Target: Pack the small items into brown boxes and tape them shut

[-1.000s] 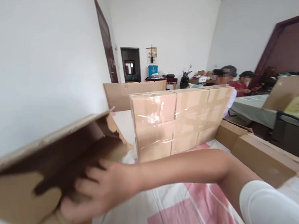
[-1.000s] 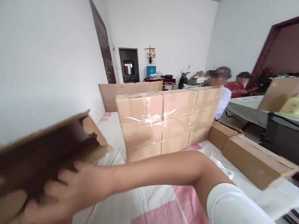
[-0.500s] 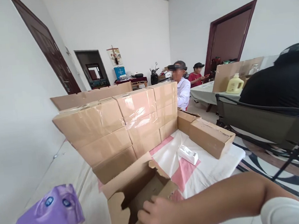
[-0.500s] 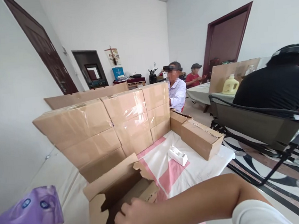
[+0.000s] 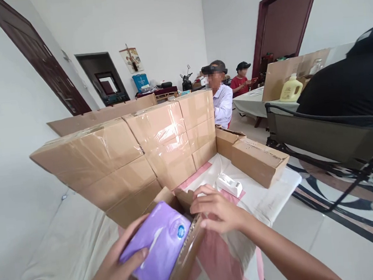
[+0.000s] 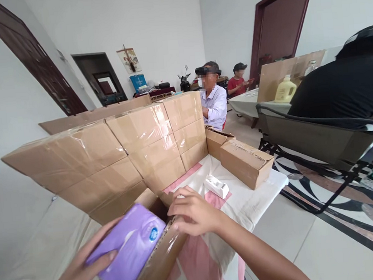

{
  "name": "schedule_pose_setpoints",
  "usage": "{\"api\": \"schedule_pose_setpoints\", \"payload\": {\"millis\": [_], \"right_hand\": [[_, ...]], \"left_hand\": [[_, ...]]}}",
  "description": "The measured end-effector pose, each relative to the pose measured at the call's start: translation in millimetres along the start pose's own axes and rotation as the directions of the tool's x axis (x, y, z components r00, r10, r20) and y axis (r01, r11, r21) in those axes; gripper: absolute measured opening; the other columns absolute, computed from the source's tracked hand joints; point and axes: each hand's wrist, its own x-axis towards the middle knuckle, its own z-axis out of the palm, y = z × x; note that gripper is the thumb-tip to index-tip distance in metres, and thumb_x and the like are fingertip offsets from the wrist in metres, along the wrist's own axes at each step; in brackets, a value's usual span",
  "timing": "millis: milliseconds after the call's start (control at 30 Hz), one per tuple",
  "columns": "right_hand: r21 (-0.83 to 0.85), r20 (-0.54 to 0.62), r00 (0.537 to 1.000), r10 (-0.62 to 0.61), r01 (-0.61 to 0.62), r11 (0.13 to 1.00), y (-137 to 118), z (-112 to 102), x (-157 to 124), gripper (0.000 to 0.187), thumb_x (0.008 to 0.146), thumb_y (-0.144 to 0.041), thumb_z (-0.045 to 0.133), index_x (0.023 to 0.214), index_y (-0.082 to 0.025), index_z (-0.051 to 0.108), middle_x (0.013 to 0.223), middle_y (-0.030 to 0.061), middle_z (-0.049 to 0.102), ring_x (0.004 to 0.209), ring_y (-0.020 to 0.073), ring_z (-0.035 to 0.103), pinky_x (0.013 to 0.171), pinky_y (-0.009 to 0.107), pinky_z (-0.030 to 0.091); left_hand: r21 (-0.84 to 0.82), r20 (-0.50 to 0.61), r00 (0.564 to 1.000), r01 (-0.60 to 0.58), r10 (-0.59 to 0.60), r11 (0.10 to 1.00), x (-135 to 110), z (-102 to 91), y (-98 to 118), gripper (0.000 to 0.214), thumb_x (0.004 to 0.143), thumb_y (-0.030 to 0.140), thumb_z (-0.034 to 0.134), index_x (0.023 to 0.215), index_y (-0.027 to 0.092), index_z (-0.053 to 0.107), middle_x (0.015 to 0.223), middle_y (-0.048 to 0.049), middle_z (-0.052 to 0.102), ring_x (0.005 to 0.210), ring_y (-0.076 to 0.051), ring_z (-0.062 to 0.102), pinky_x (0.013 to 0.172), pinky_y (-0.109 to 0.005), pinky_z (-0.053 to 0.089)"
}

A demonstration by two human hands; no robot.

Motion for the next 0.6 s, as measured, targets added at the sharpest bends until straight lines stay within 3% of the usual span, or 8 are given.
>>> {"api": "schedule_pose_setpoints", "payload": {"millis": [67,167,267,367,467,600], "right_hand": [[0.008,-0.013,0.996,0.092,-0.092,0.996,11.0,3.2,-6.0,0.056,0.107,-0.062,0.037,0.107,-0.018,0.072,0.096,0.0112,0.075,0.106,0.0276,0.058,0.093,0.045,0.046],[0.069,-0.054,0.988,0.148,-0.144,0.987,22.7,15.4,-13.2,0.064,0.107,-0.066,0.03,0.103,-0.018,0.072,0.096,0.0117,0.074,0.103,0.0273,0.056,0.093,0.046,0.047],[0.138,-0.138,0.977,0.164,-0.145,0.98,27.8,28.6,-18.0,0.069,0.105,-0.07,0.026,0.096,-0.019,0.071,0.095,0.0115,0.073,0.1,0.0268,0.056,0.09,0.047,0.048],[0.175,-0.216,0.962,0.167,-0.13,0.976,30.6,42.3,-22.8,0.071,0.104,-0.073,0.023,0.091,-0.02,0.07,0.092,0.0111,0.073,0.099,0.0271,0.055,0.091,0.049,0.048],[0.181,-0.307,0.942,0.135,-0.081,0.98,35.3,57.0,-29.3,0.072,0.103,-0.074,0.022,0.087,-0.021,0.068,0.092,0.0111,0.073,0.097,0.0273,0.054,0.092,0.051,0.046],[0.178,-0.362,0.924,0.122,-0.059,0.982,41.2,70.0,-36.8,0.07,0.103,-0.071,0.021,0.086,-0.021,0.067,0.095,0.0118,0.073,0.098,0.0281,0.053,0.093,0.053,0.043]], "left_hand": [[0.051,0.092,0.996,-0.007,0.002,0.999,14.8,13.5,1.0,0.063,0.083,0.059,0.066,0.141,0.032,0.065,0.148,-0.0019,0.065,0.139,-0.037,0.058,0.12,-0.054,0.044],[0.097,0.125,0.992,-0.016,0.004,0.995,24.6,22.7,-2.1,0.062,0.091,0.058,0.058,0.146,0.032,0.061,0.153,-0.0018,0.061,0.144,-0.033,0.054,0.123,-0.052,0.04],[0.181,0.155,0.988,-0.011,-0.018,0.984,25.1,22.5,-4.2,0.065,0.094,0.066,0.052,0.148,0.03,0.061,0.154,-0.0045,0.06,0.147,-0.033,0.051,0.124,-0.052,0.038],[0.273,0.225,0.974,-0.034,-0.029,0.961,25.2,21.7,-4.5,0.066,0.097,0.068,0.044,0.145,0.028,0.065,0.144,-0.0076,0.068,0.143,-0.034,0.055,0.123,-0.053,0.039],[0.348,0.269,0.962,-0.131,0.035,0.929,27.7,25.1,-8.7,0.063,0.1,0.064,0.038,0.145,0.029,0.065,0.134,-0.0082,0.074,0.136,-0.034,0.063,0.123,-0.053,0.04],[0.465,0.22,0.964,-0.238,0.149,0.853,30.9,37.7,-25.9,0.055,0.102,0.051,0.04,0.147,0.029,0.063,0.142,-0.0067,0.07,0.135,-0.032,0.063,0.121,-0.047,0.045]]}}
